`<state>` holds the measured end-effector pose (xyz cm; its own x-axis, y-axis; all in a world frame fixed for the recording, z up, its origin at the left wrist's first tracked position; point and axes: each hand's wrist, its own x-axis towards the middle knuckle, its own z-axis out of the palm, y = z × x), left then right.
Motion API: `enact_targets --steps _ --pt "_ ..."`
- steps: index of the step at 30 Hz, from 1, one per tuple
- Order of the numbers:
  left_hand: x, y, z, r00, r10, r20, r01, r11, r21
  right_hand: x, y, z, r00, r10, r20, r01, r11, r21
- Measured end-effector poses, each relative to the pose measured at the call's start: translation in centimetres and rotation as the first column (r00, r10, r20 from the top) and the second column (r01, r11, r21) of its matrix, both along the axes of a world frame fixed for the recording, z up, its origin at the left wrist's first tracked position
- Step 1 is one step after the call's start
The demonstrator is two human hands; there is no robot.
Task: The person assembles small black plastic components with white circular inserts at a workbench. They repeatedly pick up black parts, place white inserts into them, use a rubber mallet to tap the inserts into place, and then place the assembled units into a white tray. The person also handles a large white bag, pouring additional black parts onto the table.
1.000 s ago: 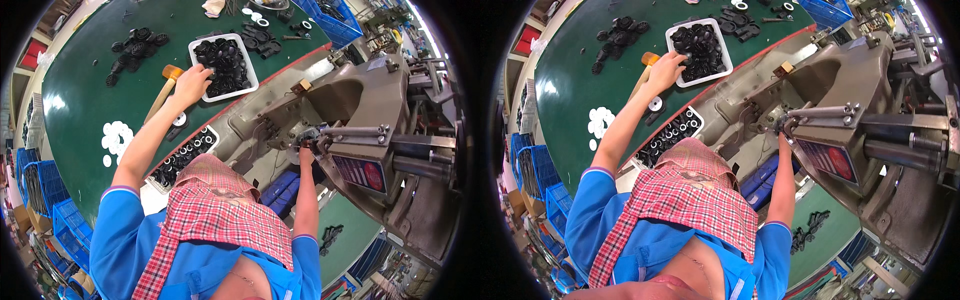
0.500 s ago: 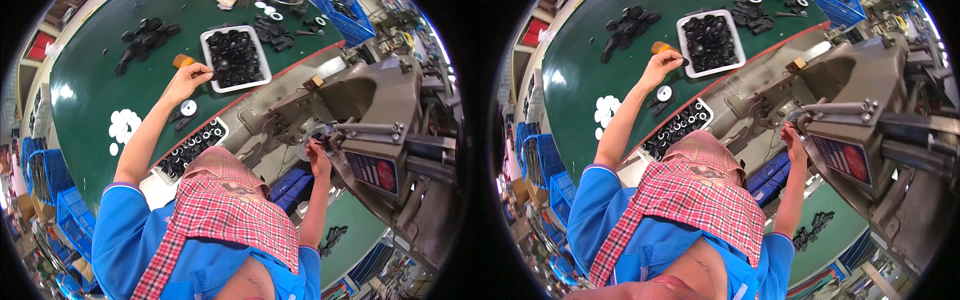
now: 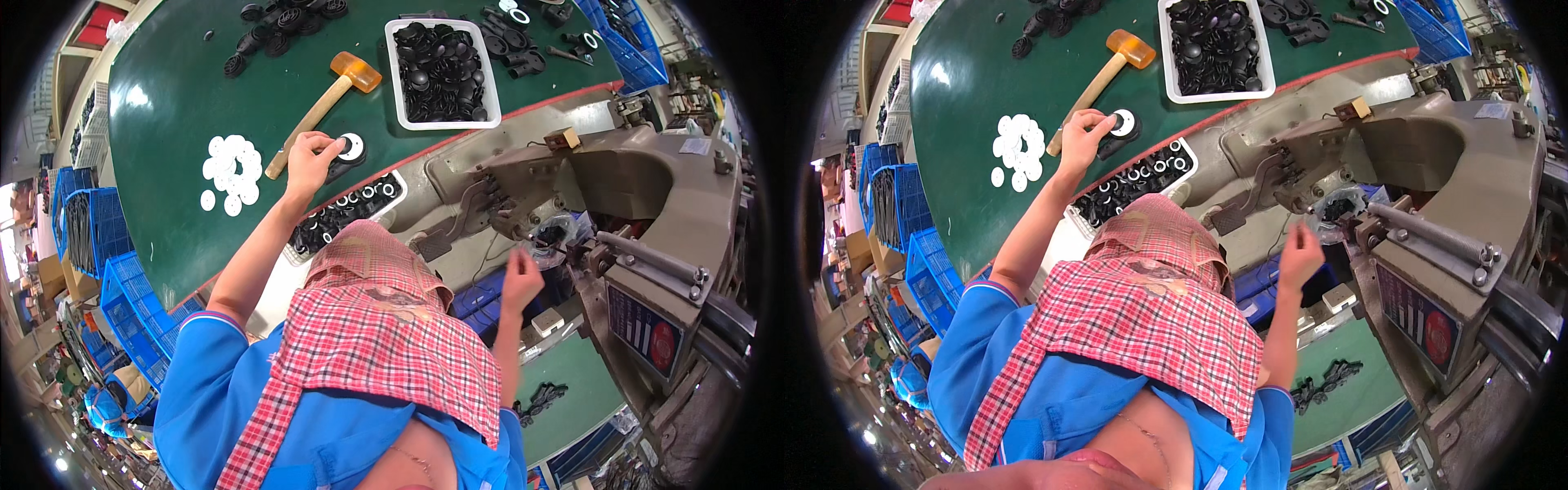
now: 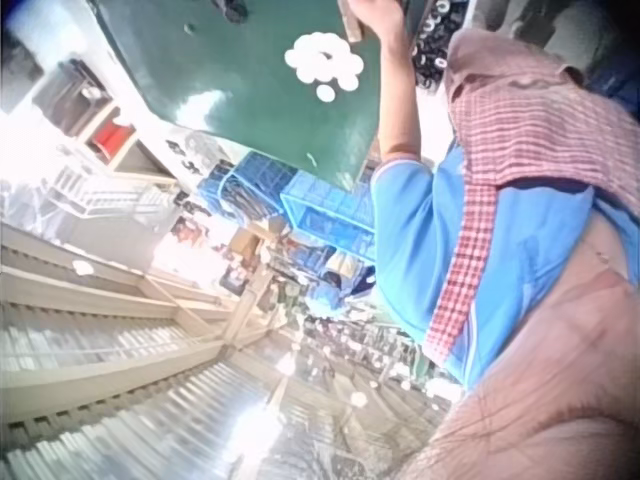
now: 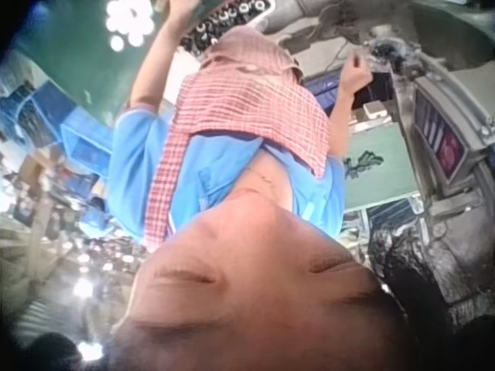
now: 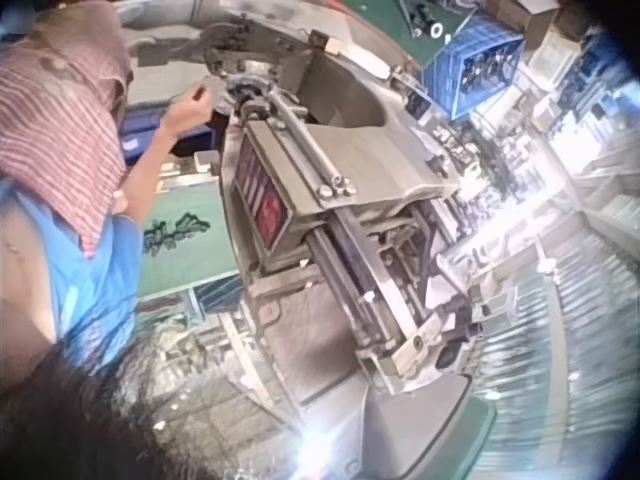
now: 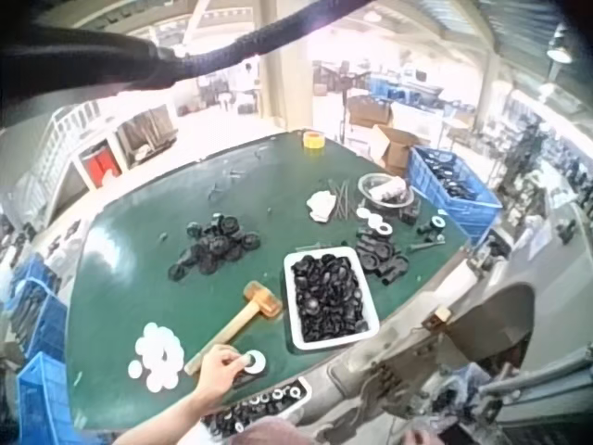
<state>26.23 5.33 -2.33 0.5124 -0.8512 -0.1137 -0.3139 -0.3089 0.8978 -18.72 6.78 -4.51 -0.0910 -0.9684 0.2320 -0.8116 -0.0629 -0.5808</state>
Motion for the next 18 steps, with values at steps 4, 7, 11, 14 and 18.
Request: enact_targets --steps 4,7,11,14,18 --pt "0.9 -0.5 -0.4 0.997 -0.068 0.023 0.066 0.996 0.067 9.7 -0.9 1.4 0.866 0.425 0.263 -0.481 0.851 0.210" --pt "1.4 -1.0 -0.5 0.984 -0.165 0.068 0.153 0.977 0.149 18.1 -4.4 0.6 0.672 0.669 0.319 -0.688 0.723 -0.067" --pt "1.6 -1.9 0.2 0.964 -0.223 0.146 0.186 0.956 0.227 26.8 -8.9 0.0 0.516 0.755 0.404 -0.784 0.607 -0.133" --pt "2.1 -2.4 0.8 0.946 -0.285 0.154 0.228 0.924 0.307 28.7 -10.6 -1.4 0.471 0.804 0.364 -0.836 0.539 -0.108" --pt "2.1 -3.6 2.4 0.869 -0.439 0.228 0.306 0.839 0.450 28.8 -10.8 -1.9 0.458 0.805 0.378 -0.838 0.532 -0.118"
